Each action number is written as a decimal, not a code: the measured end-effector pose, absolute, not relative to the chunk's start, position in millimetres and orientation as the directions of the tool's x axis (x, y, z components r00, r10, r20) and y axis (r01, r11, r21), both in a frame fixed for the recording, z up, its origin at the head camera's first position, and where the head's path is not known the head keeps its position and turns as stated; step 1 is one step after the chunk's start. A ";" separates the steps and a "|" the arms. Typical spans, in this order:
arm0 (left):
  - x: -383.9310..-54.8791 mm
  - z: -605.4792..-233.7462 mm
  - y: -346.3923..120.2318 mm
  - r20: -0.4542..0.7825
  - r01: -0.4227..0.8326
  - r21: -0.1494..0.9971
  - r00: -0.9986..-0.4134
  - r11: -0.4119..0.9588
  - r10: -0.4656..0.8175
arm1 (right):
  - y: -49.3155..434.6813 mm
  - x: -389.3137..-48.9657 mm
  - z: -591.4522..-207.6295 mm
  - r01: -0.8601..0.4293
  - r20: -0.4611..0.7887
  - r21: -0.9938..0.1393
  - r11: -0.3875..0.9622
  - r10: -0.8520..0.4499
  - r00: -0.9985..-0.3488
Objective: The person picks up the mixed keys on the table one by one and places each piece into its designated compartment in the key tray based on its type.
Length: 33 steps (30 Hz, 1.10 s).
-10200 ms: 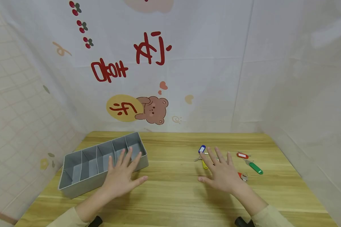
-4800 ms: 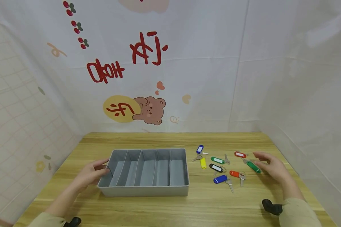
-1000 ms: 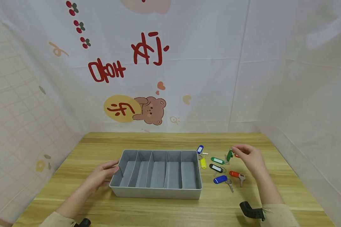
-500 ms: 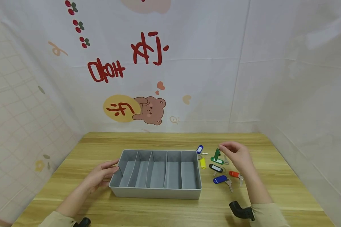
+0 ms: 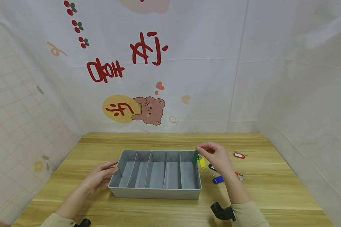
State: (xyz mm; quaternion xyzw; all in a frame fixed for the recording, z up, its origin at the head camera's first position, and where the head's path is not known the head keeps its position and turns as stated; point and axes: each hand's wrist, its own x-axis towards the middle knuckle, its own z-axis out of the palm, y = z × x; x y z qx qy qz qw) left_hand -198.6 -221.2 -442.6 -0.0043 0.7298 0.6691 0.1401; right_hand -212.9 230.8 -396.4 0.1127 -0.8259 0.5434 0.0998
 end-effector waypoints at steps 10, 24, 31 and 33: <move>-199.5 -442.9 -220.4 -0.209 -0.192 0.975 -0.962 0.108 0.175 | 192.2 -217.9 -394.9 -0.352 0.312 -0.870 0.344 -0.168 -0.935; -199.9 -443.3 -220.3 -0.210 -0.195 0.976 -0.963 0.102 0.170 | 143.4 -223.9 -388.3 -0.383 0.316 -0.883 0.272 -0.258 -0.913; -200.3 -443.4 -221.6 -0.212 -0.198 0.976 -0.962 0.094 0.173 | 124.1 -227.0 -386.8 -0.375 0.308 -0.887 0.271 -0.258 -0.916; -200.5 -443.8 -222.0 -0.214 -0.200 0.975 -0.962 0.093 0.169 | 118.8 -227.3 -386.1 -0.364 0.298 -0.891 0.271 -0.258 -0.919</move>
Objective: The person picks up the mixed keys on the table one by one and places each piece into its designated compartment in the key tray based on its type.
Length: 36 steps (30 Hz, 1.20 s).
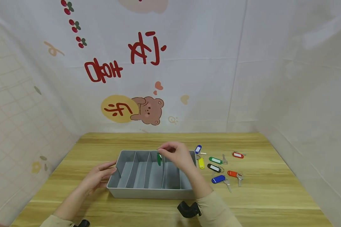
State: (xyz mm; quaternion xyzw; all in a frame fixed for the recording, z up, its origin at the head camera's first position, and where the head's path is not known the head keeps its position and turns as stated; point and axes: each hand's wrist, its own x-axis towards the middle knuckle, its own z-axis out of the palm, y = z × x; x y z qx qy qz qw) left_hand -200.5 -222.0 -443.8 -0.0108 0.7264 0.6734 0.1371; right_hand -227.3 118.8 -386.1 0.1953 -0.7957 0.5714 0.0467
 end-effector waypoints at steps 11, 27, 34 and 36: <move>-201.4 -446.2 -222.9 -0.215 -0.202 0.975 -0.962 0.095 0.166 | 95.1 -229.8 -384.4 -0.374 0.292 -0.896 0.241 -0.315 -0.903; -201.9 -443.9 -222.9 -0.211 -0.197 0.976 -0.960 0.087 0.182 | 64.9 -239.7 -379.7 -0.373 0.263 -0.884 0.281 -0.361 -0.895; -201.4 -443.5 -222.7 -0.214 -0.199 0.975 -0.961 0.100 0.178 | 48.3 -243.5 -377.0 -0.408 0.257 -0.843 0.350 -0.404 -0.878; -200.9 -443.3 -222.6 -0.216 -0.199 0.974 -0.960 0.107 0.177 | 44.3 -245.1 -375.8 -0.409 0.249 -0.833 0.372 -0.409 -0.878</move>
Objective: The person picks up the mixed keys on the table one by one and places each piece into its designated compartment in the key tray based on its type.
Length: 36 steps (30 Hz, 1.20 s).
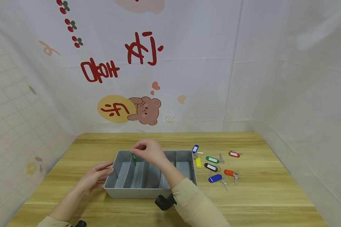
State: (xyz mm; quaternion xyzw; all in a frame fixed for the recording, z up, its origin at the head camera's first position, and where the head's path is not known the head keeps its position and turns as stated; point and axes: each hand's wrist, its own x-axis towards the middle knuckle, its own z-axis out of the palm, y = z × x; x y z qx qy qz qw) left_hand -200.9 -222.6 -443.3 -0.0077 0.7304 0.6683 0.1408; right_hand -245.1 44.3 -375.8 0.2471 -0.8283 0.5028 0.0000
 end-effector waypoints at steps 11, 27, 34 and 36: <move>-202.0 -442.9 -222.3 -0.221 -0.205 0.973 -0.959 0.108 0.176 | 24.7 -258.0 -368.4 -0.351 0.147 -0.808 0.474 -0.416 -0.898; -201.8 -442.2 -222.1 -0.216 -0.198 0.974 -0.958 0.110 0.190 | 6.2 -267.5 -364.0 -0.247 0.013 -0.822 0.513 -0.417 -0.909; -200.1 -441.7 -221.9 -0.232 -0.213 0.969 -0.959 0.122 0.163 | -3.1 -267.9 -367.3 -0.244 -0.016 -0.802 0.546 -0.428 -0.904; -199.9 -441.6 -221.9 -0.234 -0.215 0.969 -0.958 0.124 0.164 | -5.1 -268.4 -369.6 -0.247 -0.018 -0.796 0.553 -0.430 -0.903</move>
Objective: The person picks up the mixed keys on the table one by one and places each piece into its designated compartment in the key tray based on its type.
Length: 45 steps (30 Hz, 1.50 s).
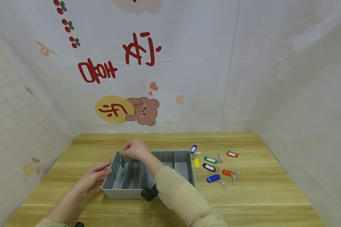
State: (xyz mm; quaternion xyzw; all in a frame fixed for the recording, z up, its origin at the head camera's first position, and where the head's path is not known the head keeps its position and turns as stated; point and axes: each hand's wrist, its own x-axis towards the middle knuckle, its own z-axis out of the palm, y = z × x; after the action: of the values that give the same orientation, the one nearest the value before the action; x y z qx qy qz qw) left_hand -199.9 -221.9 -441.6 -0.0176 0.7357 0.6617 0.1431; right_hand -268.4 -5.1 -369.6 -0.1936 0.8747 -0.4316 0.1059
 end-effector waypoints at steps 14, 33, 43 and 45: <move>-199.1 -443.4 -221.7 -0.249 -0.231 0.964 -0.958 0.134 0.142 | -12.3 -266.2 -377.8 -0.224 -0.071 -0.755 0.617 -0.416 -0.907; -198.1 -441.8 -220.8 -0.236 -0.217 0.968 -0.958 0.125 0.164 | -10.1 -264.6 -379.0 -0.156 -0.105 -0.820 0.551 -0.411 -0.905; -198.1 -443.0 -221.6 -0.240 -0.219 0.966 -0.956 0.136 0.170 | 5.1 -257.1 -377.5 -0.164 -0.088 -0.872 0.461 -0.477 -0.874; -198.0 -443.3 -222.0 -0.239 -0.217 0.966 -0.955 0.138 0.176 | 9.4 -255.1 -376.5 -0.183 -0.078 -0.871 0.457 -0.496 -0.865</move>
State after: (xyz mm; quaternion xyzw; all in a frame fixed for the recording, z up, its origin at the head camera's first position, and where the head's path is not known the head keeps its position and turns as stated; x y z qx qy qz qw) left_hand -198.0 -222.0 -443.3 -0.0138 0.7393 0.6564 0.1496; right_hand -255.1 9.4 -376.5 -0.2027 0.8378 -0.4802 0.1628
